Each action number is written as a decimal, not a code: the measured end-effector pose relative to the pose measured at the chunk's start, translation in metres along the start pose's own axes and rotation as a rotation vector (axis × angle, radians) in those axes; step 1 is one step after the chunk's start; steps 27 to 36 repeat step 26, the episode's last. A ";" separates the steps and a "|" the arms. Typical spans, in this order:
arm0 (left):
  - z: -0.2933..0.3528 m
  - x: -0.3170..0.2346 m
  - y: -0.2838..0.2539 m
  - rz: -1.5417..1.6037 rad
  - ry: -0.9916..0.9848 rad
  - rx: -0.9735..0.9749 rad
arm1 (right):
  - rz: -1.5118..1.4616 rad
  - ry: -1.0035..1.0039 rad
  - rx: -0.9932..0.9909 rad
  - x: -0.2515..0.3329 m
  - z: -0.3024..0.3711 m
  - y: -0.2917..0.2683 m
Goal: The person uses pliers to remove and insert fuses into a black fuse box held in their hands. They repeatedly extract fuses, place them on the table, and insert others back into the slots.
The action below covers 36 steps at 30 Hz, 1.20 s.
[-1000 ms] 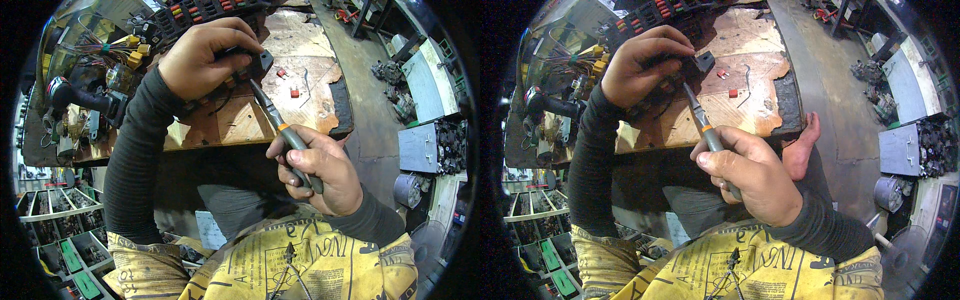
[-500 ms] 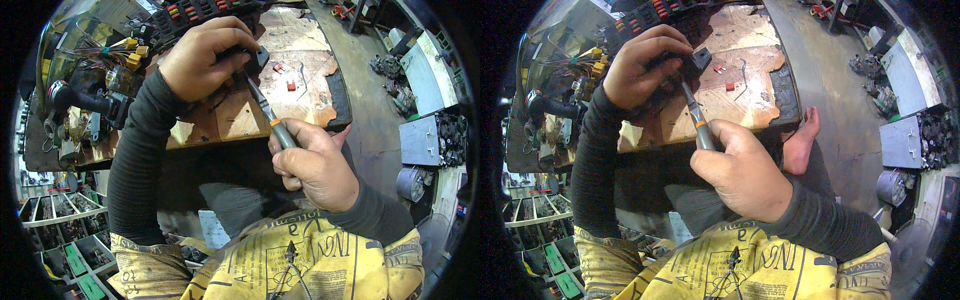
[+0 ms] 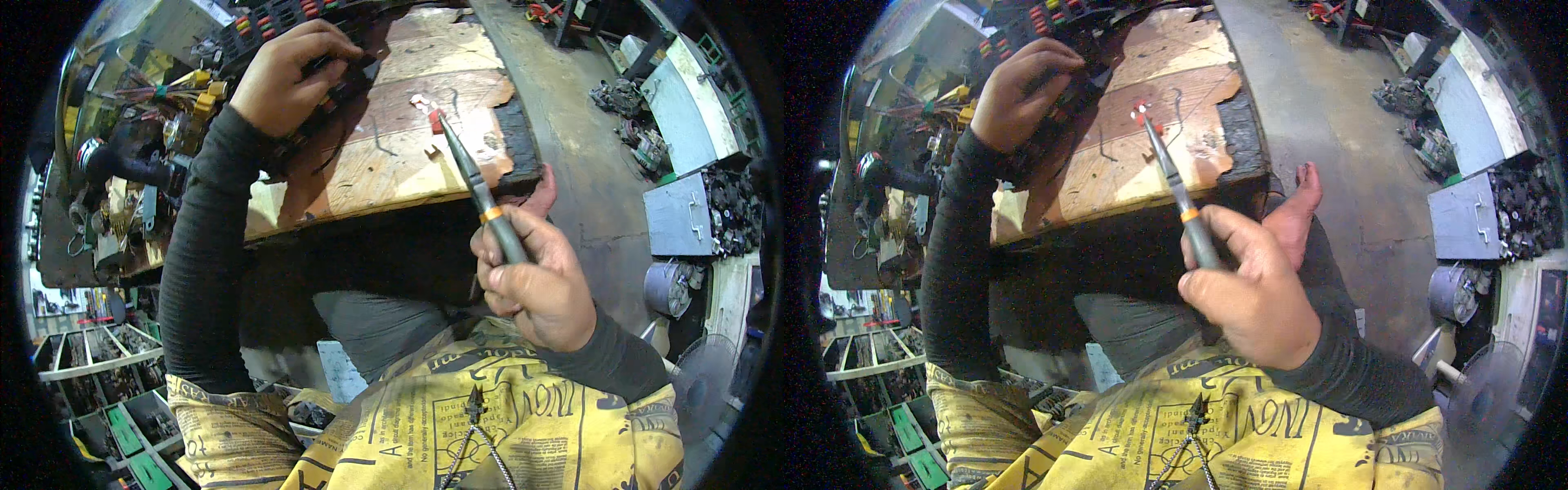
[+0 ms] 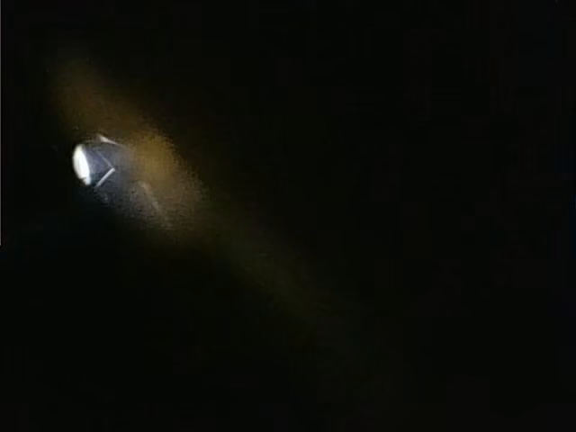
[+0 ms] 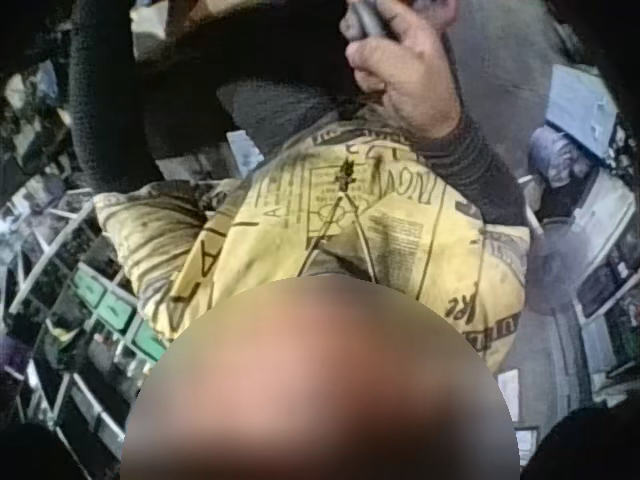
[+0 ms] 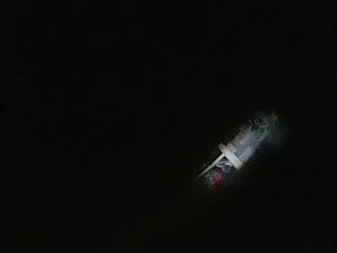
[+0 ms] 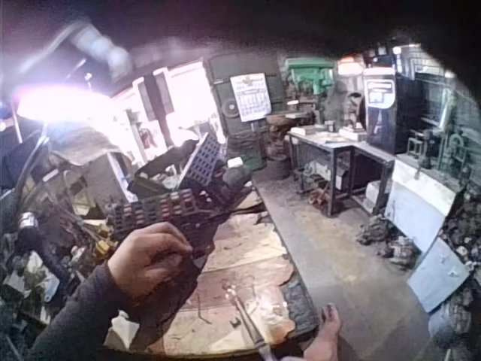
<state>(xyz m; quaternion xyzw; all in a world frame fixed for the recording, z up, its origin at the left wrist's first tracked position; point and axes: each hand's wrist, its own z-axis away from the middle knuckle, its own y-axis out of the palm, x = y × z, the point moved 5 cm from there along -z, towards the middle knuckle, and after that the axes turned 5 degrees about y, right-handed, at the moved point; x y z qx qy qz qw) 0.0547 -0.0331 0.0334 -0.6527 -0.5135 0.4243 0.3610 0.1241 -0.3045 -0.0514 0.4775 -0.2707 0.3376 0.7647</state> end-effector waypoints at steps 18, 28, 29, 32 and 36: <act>0.003 -0.010 -0.004 0.020 -0.057 -0.080 | 0.123 -0.138 0.109 -0.008 -0.013 -0.009; 0.004 -0.007 -0.006 0.041 -0.079 -0.081 | -0.323 0.116 0.107 -0.005 -0.020 0.010; 0.004 -0.007 -0.006 0.041 -0.079 -0.081 | -0.323 0.116 0.107 -0.005 -0.020 0.010; 0.004 -0.007 -0.006 0.041 -0.079 -0.081 | -0.323 0.116 0.107 -0.005 -0.020 0.010; 0.004 -0.007 -0.006 0.041 -0.079 -0.081 | -0.323 0.116 0.107 -0.005 -0.020 0.010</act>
